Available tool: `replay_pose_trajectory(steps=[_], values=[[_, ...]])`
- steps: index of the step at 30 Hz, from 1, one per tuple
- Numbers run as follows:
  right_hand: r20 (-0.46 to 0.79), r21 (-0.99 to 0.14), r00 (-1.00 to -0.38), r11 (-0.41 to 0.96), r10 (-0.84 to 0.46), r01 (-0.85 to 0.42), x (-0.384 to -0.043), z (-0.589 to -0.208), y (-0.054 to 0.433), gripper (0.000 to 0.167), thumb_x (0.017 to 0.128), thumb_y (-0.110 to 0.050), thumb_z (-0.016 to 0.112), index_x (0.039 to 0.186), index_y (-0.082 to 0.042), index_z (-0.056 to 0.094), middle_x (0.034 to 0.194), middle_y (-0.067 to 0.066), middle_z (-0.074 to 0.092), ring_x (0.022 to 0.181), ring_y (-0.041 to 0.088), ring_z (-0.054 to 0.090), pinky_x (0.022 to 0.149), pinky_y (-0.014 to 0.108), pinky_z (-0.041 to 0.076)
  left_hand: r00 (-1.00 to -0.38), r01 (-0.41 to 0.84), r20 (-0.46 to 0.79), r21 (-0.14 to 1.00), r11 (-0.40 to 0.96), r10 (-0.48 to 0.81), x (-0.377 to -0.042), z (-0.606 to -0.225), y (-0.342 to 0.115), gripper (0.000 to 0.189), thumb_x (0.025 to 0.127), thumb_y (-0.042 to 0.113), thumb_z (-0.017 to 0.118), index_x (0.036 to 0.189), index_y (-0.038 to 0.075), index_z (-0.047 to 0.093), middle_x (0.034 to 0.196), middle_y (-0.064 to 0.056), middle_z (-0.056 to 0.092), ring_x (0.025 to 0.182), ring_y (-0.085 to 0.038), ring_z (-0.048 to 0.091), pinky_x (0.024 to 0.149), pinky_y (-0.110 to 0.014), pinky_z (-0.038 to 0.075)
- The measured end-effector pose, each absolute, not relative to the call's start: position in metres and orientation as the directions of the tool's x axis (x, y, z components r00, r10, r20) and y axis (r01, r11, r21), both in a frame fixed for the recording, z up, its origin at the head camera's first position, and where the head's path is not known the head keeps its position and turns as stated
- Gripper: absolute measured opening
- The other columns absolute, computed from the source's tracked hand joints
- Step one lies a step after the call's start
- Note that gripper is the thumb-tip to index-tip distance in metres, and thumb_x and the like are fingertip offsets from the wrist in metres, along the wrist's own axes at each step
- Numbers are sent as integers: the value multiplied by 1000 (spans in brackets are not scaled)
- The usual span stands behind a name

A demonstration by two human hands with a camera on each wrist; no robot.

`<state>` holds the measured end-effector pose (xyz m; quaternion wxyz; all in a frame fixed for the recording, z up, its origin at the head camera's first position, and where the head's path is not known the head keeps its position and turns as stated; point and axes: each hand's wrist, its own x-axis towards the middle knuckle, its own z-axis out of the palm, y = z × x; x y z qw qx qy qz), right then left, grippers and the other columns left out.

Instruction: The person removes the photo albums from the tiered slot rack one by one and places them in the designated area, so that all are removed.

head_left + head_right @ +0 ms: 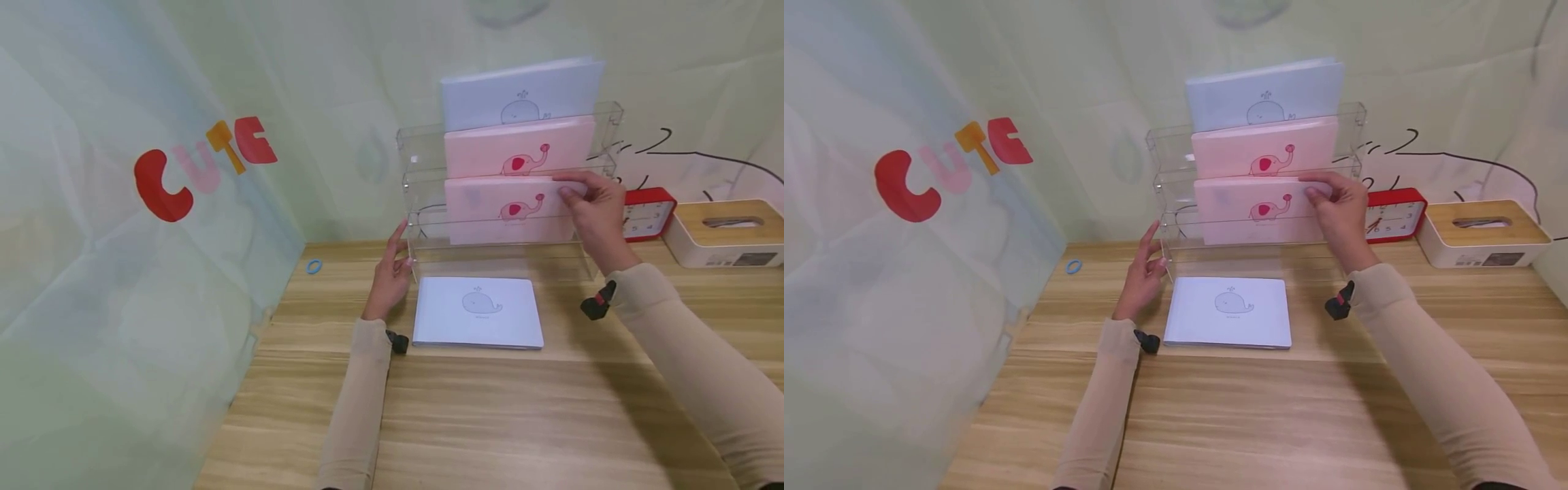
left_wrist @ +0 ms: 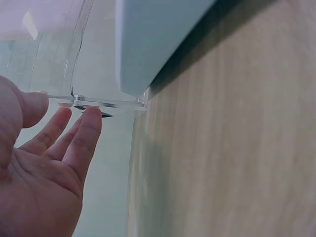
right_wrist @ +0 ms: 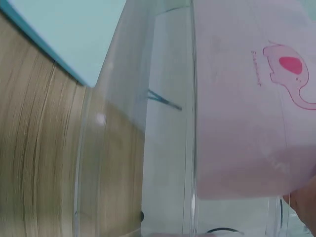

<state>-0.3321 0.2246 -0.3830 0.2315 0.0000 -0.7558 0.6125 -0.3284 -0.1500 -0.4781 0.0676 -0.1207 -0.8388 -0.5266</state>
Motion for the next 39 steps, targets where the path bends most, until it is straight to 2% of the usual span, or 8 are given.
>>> replay_pose_trajectory(steps=[12,22,31,39], values=[[294,-951,-887,199,354,-236,-331,-373,221,28,106,-25,68,131,-26,79,141,-10,74,130,10,66,106,26,59,-958,285,248,863,417,142,-328,-477,-150,90,110,4,53,160,69,18,161,-21,49,138,-44,64,111,-54,57],[341,-939,-864,100,370,-328,-330,-360,221,26,104,-16,69,127,-17,81,133,-7,78,125,11,68,105,27,59,-959,284,247,866,412,143,-327,-477,-150,90,110,3,52,160,70,18,160,-21,49,138,-44,64,111,-53,57],[396,-918,-833,155,387,-365,-324,-356,219,25,104,-15,69,126,-15,81,134,-6,78,124,10,71,99,20,60,-957,289,252,863,415,143,-327,-478,-151,90,110,2,52,160,69,19,159,-20,50,137,-44,65,111,-53,58],[439,-891,-777,110,451,-440,-317,-351,213,20,102,-8,71,118,-6,83,122,-1,82,121,12,72,97,18,59,-948,317,280,850,421,148,-328,-479,-150,90,110,2,52,161,68,18,159,-21,50,136,-45,65,111,-54,57]])
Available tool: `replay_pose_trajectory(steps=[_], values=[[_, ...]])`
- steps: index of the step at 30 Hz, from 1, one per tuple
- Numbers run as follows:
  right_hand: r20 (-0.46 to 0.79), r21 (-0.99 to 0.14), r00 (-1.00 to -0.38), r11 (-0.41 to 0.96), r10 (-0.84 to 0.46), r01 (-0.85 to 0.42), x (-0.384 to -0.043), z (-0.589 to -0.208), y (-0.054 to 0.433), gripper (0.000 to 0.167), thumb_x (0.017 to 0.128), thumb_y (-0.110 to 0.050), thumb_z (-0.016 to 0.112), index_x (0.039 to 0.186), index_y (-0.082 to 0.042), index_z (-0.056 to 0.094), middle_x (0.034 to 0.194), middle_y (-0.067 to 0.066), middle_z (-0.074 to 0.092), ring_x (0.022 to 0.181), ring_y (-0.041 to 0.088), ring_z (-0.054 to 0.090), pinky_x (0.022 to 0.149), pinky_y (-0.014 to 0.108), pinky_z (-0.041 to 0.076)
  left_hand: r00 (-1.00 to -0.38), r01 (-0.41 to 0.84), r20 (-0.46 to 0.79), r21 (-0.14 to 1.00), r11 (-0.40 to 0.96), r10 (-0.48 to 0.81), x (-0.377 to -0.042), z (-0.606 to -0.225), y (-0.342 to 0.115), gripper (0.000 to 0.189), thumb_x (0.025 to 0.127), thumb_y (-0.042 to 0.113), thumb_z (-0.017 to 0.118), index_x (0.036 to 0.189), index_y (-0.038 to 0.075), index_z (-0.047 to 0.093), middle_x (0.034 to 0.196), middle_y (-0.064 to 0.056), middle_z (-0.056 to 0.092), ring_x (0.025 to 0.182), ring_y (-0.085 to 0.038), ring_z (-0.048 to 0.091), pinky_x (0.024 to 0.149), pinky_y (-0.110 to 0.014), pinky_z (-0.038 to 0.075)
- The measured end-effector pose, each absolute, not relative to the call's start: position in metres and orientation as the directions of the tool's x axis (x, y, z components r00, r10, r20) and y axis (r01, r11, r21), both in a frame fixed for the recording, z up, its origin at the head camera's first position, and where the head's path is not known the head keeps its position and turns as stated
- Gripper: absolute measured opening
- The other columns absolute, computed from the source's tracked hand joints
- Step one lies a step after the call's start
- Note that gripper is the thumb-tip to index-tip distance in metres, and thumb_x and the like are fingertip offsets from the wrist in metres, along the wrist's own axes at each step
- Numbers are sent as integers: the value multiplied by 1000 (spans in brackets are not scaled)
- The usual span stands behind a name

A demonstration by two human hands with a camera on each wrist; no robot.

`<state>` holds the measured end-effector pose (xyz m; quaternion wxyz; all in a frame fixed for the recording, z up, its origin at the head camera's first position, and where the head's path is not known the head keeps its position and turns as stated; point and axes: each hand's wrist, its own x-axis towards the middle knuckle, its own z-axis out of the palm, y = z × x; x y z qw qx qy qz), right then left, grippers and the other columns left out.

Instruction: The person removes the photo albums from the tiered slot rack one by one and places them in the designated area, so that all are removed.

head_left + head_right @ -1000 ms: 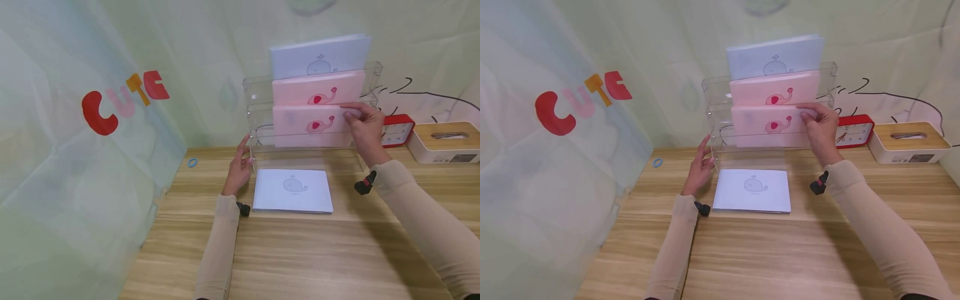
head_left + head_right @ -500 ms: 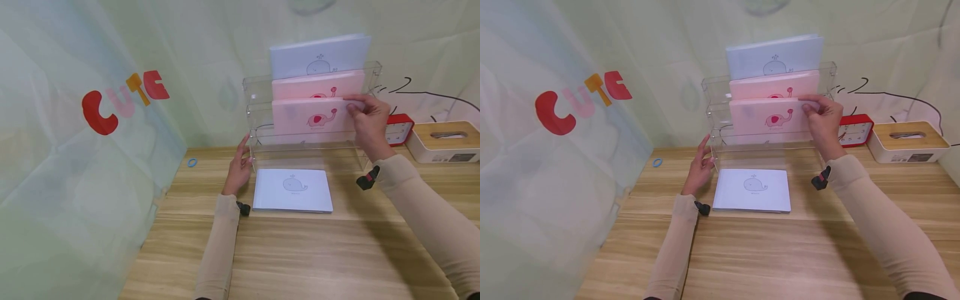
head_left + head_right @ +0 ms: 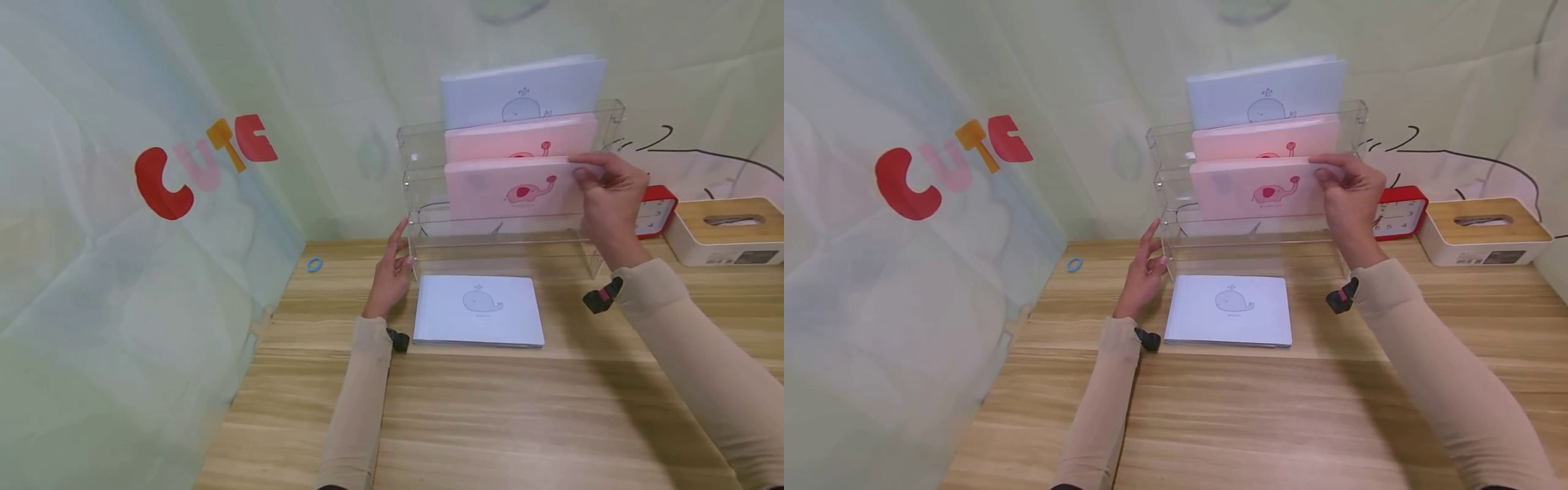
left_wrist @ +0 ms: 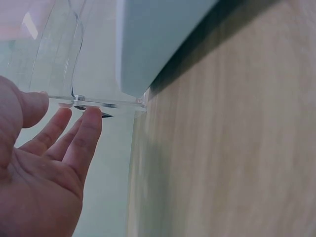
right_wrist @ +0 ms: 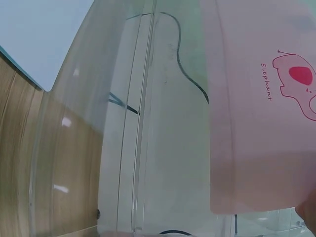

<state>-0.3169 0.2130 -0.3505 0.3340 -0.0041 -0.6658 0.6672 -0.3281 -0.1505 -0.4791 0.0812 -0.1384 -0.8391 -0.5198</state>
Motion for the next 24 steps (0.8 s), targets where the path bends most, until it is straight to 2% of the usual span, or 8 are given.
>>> replay_pose_trajectory(steps=[6,11,13,18,24], values=[[483,-866,-733,135,480,-482,-313,-349,213,19,100,0,69,112,-1,83,113,-1,84,114,11,73,97,18,59,-950,311,277,849,426,142,-328,-479,-150,91,110,2,53,160,69,17,159,-21,50,136,-45,65,112,-54,57],[522,-847,-708,190,476,-497,-311,-351,215,17,101,-2,70,111,-1,83,103,-14,83,106,5,75,93,16,59,-954,298,263,851,432,140,-328,-479,-151,90,110,3,53,160,70,17,159,-21,50,136,-45,65,111,-54,57],[537,-838,-696,206,477,-506,-311,-351,215,17,101,-3,71,111,-1,83,99,-20,82,103,4,76,88,14,58,-956,293,258,854,430,140,-328,-479,-151,90,110,4,53,160,70,17,159,-21,49,137,-46,65,111,-55,57],[550,-824,-676,188,490,-534,-309,-350,214,17,100,0,69,110,3,83,98,-21,82,99,4,75,79,18,56,-956,294,257,851,435,143,-328,-478,-151,90,110,4,53,160,70,17,160,-21,49,137,-46,64,111,-55,57],[544,-832,-678,214,494,-511,-305,-347,216,18,101,0,68,110,2,83,98,-21,81,102,3,76,87,15,58,-955,297,259,853,429,146,-328,-478,-150,91,110,3,53,160,70,17,161,-21,49,137,-46,65,111,-55,57]])
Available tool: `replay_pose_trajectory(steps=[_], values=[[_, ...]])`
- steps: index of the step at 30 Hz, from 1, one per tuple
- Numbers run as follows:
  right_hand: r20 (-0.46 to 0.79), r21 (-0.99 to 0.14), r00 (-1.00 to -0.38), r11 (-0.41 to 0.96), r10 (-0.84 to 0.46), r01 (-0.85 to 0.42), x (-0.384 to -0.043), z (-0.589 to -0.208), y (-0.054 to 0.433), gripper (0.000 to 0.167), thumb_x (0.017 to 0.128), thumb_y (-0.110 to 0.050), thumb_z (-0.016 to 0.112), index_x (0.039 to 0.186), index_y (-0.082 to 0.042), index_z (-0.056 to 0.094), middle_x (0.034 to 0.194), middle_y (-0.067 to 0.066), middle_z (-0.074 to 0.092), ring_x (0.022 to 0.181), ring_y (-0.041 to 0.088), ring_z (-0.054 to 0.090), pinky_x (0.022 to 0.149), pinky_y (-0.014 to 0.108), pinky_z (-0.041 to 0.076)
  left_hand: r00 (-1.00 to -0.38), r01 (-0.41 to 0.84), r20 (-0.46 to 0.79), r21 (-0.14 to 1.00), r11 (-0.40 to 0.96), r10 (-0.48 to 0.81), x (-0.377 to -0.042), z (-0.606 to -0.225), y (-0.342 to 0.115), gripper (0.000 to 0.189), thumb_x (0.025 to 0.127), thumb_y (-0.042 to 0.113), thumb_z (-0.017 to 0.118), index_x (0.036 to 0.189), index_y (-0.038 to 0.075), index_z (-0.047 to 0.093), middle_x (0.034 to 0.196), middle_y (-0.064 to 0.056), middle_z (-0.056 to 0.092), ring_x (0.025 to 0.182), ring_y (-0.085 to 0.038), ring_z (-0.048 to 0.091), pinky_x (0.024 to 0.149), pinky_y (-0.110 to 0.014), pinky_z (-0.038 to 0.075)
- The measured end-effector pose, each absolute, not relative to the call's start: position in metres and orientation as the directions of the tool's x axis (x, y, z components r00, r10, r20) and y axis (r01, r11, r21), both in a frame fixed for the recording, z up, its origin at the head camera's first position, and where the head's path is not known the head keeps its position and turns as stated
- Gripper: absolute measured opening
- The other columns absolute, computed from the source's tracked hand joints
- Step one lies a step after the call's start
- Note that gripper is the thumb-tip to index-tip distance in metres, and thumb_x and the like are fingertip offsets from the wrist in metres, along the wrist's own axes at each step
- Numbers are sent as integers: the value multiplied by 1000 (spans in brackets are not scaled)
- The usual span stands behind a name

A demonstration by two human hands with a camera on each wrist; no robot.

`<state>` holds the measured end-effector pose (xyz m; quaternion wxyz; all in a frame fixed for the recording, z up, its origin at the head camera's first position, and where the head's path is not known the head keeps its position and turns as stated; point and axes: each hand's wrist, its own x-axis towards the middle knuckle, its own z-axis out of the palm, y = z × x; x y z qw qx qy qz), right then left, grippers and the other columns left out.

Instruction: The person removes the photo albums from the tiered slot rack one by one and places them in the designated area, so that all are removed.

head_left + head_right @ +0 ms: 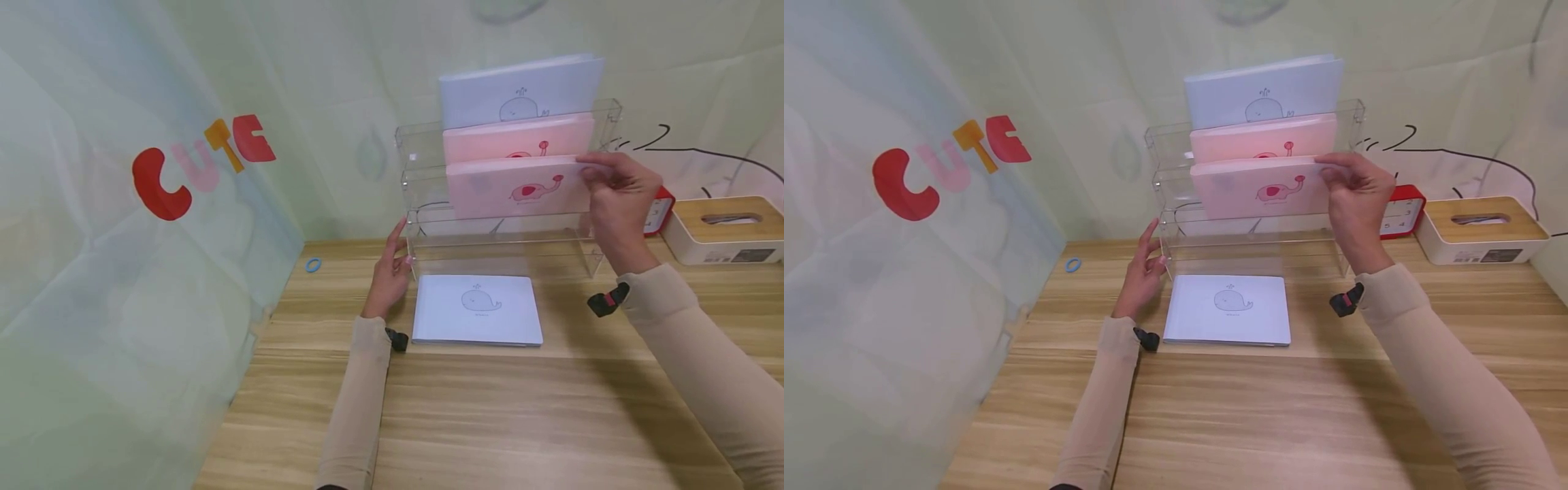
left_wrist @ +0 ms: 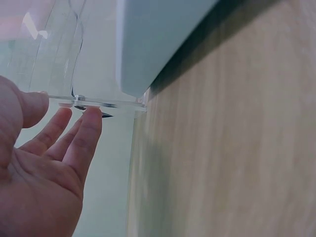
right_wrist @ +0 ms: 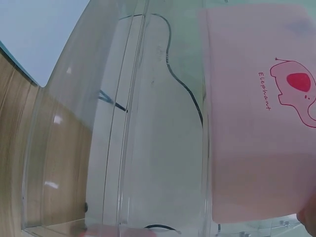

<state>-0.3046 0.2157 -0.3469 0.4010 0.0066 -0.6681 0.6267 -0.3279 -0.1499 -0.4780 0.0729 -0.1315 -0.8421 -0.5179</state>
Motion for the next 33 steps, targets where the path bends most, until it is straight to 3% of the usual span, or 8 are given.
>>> replay_pose_trajectory(steps=[5,11,17,28,33], values=[[551,-829,-673,235,493,-507,-303,-345,218,17,101,-1,68,110,0,83,106,-9,85,105,2,77,94,19,61,-952,306,267,853,423,151,-328,-478,-150,91,110,3,53,160,69,17,160,-21,49,136,-45,66,109,-55,59],[561,-822,-661,245,499,-514,-300,-343,222,19,101,1,67,109,-1,84,101,-16,83,104,3,77,95,20,61,-951,308,271,853,421,147,-328,-479,-150,91,110,2,53,160,69,18,158,-22,50,133,-44,68,105,-55,61],[491,-865,-680,213,544,-454,-293,-341,226,23,101,-2,68,108,-13,87,106,-10,85,106,4,76,95,18,60,-956,295,258,857,423,143,-328,-479,-150,91,110,3,54,160,70,18,159,-21,50,132,-43,68,104,-54,61],[474,-865,-703,134,529,-483,-284,-347,240,18,99,0,70,110,-3,84,105,-5,84,103,13,76,94,18,60,-955,297,263,851,433,138,-331,-480,-151,90,110,3,53,161,69,17,160,-21,50,136,-44,66,106,-53,60],[476,-873,-705,185,525,-451,-279,-352,246,18,100,-2,70,114,-1,83,106,-8,83,103,11,75,93,18,60,-954,299,262,854,427,144,-330,-481,-150,89,111,4,52,160,69,17,160,-21,50,136,-44,65,107,-54,60]])
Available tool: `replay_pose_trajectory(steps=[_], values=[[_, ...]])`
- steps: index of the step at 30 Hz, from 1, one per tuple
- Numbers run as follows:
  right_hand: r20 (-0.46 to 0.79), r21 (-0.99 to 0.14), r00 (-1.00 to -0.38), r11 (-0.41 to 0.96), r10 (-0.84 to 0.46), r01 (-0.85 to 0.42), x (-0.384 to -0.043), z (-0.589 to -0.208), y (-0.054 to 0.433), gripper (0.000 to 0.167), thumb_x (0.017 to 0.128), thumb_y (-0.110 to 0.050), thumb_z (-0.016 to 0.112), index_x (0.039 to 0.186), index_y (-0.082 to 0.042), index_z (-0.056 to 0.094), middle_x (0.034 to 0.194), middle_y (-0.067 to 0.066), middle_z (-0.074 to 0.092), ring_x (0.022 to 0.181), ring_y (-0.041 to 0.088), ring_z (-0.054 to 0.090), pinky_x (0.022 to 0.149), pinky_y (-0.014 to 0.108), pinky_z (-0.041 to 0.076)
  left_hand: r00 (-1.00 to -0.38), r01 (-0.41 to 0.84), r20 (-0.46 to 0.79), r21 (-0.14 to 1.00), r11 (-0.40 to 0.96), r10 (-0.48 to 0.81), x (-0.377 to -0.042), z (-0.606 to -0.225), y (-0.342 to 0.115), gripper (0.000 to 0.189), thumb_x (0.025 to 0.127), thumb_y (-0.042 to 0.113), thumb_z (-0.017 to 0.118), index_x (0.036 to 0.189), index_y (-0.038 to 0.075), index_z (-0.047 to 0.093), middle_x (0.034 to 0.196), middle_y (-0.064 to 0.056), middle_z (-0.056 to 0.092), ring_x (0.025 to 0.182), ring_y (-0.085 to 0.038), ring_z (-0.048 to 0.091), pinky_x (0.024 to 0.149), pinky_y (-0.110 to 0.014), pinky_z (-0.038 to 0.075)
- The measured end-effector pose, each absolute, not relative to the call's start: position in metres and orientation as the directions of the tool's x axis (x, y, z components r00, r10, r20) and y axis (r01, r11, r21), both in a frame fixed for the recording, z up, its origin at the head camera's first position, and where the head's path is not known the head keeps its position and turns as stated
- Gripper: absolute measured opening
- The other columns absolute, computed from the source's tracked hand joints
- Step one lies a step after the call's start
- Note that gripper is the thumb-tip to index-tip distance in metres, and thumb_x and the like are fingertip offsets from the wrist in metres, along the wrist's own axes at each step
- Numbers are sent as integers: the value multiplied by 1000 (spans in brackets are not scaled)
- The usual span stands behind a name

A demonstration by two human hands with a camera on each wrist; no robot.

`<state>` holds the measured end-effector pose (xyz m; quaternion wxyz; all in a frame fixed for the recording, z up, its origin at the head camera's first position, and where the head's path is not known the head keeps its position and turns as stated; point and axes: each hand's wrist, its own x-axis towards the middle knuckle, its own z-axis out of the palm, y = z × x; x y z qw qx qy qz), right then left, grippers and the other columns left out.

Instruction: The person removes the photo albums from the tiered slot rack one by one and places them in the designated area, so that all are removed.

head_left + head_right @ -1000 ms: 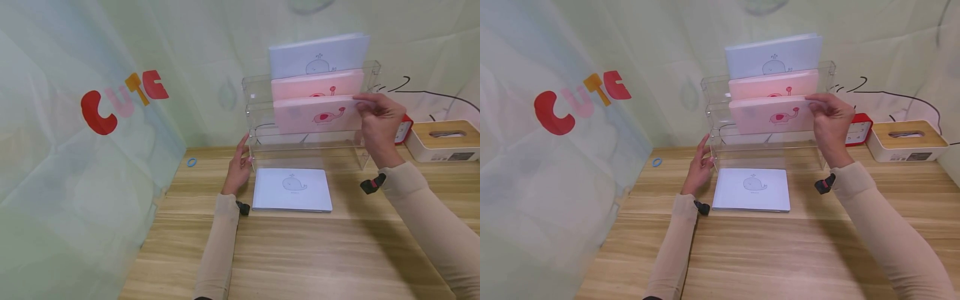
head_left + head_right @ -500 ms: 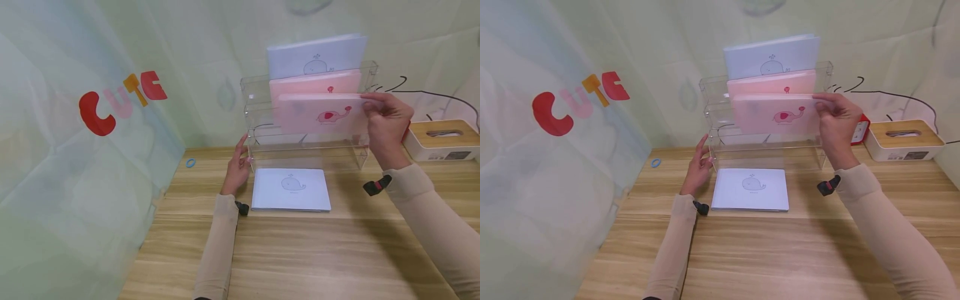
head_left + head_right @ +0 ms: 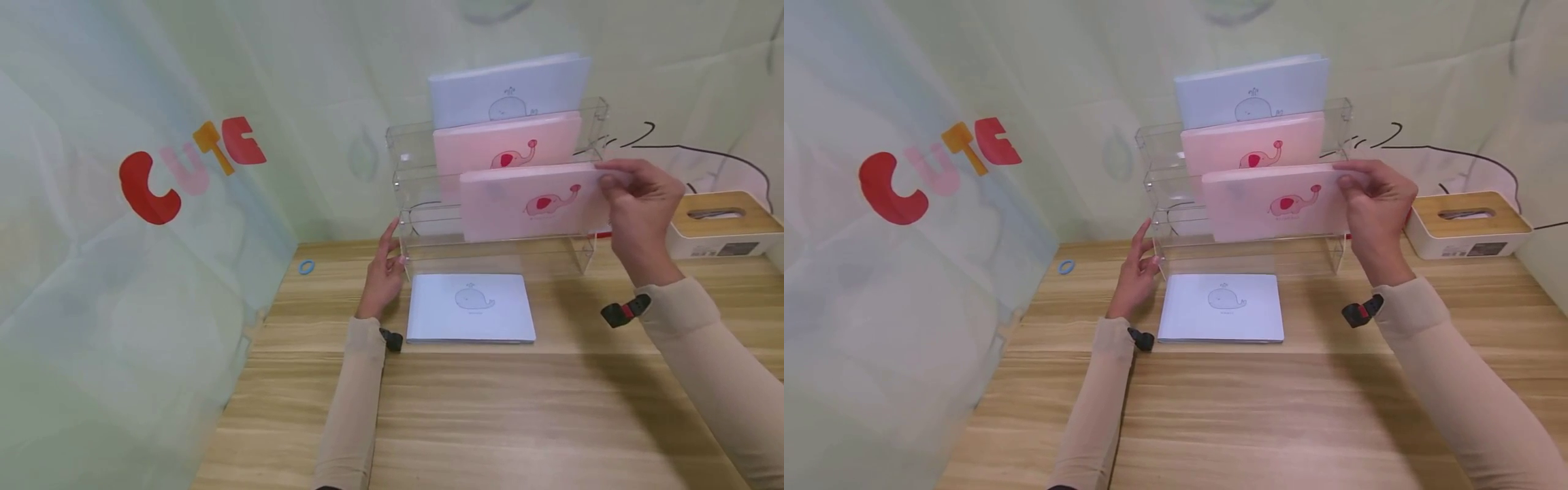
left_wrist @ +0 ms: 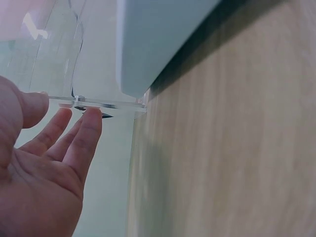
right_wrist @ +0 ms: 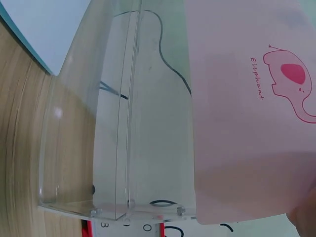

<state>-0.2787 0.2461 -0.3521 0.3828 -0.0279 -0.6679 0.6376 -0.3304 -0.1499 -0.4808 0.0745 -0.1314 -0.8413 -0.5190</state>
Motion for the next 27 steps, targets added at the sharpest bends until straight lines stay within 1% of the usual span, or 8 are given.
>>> replay_pose_trajectory(steps=[2,6,9,13,16,20,23,27], values=[[472,-877,-701,200,535,-438,-277,-354,248,18,100,-3,70,113,-3,84,106,-10,83,100,9,74,90,18,59,-955,297,259,854,426,146,-330,-480,-149,89,111,4,52,160,69,17,160,-21,50,136,-44,65,107,-54,59],[440,-886,-699,144,563,-441,-275,-356,253,19,98,2,70,107,-6,86,98,-8,83,90,10,71,78,18,57,-956,294,255,856,425,147,-330,-480,-148,90,110,3,52,160,69,17,160,-21,50,136,-45,65,107,-53,60],[406,-897,-712,103,573,-429,-272,-357,257,20,98,3,70,105,-6,86,96,-8,81,88,12,67,72,16,53,-957,291,254,859,421,144,-330,-479,-148,91,110,3,52,160,70,17,160,-21,50,136,-45,65,107,-53,60],[381,-912,-726,103,572,-397,-269,-360,264,19,99,1,69,108,-5,85,101,-8,81,96,11,69,77,15,55,-957,290,252,860,421,144,-330,-480,-148,91,110,3,53,160,71,17,161,-20,49,136,-44,65,108,-54,59],[369,-914,-731,80,574,-399,-267,-362,269,21,99,3,66,109,-2,85,102,-7,80,102,12,70,81,17,57,-958,287,249,861,419,144,-331,-480,-148,91,110,3,52,159,71,17,161,-20,49,137,-44,65,108,-53,59],[356,-906,-723,27,592,-423,-266,-364,274,24,97,9,63,105,0,85,94,-7,78,99,12,68,78,18,54,-959,283,245,862,421,144,-331,-480,-149,91,110,3,53,159,71,17,161,-20,49,137,-44,65,108,-53,59],[344,-907,-713,18,612,-422,-264,-364,277,26,96,10,62,102,1,85,89,-8,78,96,13,67,74,18,52,-958,285,246,858,427,144,-331,-479,-149,90,110,4,53,160,70,17,161,-21,49,136,-44,66,107,-54,60],[306,-927,-712,26,632,-375,-261,-363,281,29,97,9,59,103,-1,85,91,-9,78,99,13,67,75,19,52,-956,292,253,855,429,148,-330,-479,-150,90,110,4,52,161,69,17,159,-23,50,134,-44,66,106,-55,60]])
